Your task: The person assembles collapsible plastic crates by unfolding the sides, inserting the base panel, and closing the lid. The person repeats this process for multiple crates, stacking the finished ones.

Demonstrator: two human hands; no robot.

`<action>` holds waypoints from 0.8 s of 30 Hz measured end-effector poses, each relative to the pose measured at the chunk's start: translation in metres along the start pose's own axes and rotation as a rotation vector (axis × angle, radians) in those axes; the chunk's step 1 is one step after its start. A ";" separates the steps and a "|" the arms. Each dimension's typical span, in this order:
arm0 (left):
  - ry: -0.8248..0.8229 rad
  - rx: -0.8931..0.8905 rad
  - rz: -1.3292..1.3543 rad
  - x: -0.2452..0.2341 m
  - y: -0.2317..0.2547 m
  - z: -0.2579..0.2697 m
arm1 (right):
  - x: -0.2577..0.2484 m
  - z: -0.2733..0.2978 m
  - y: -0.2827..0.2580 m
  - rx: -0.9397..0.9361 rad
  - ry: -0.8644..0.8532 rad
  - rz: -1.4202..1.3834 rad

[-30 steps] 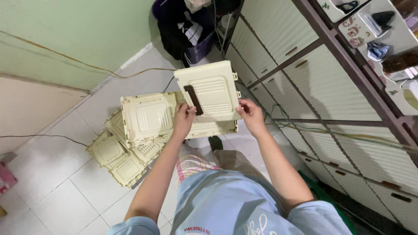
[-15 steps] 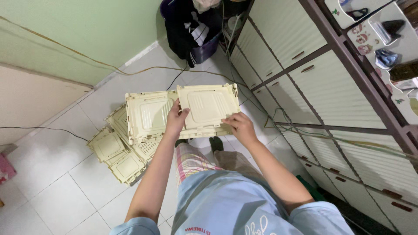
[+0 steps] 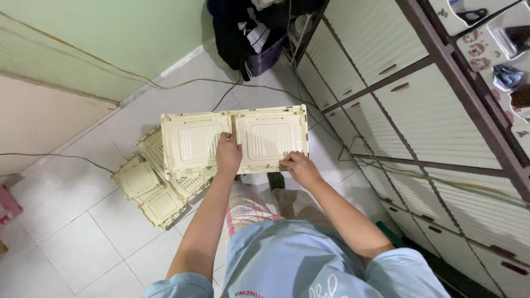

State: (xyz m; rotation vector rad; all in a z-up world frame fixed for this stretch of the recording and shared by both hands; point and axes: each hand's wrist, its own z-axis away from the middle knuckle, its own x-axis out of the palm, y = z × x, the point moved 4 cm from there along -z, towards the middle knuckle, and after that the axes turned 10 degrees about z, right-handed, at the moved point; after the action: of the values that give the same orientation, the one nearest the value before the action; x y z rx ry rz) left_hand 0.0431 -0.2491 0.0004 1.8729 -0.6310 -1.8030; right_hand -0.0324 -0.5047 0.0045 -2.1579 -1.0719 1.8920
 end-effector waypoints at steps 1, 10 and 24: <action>0.012 -0.002 -0.015 -0.003 0.003 0.002 | 0.000 0.003 0.005 0.055 0.053 -0.030; 0.035 0.116 -0.115 0.022 0.015 0.024 | 0.035 0.001 0.119 0.800 0.115 -0.479; -0.055 0.042 -0.138 0.057 0.000 0.034 | 0.038 0.006 0.119 0.811 0.034 -0.144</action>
State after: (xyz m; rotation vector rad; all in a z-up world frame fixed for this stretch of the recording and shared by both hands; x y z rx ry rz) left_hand 0.0111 -0.2846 -0.0459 1.9435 -0.5753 -1.9479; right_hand 0.0147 -0.5756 -0.0871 -1.5844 -0.3239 1.7746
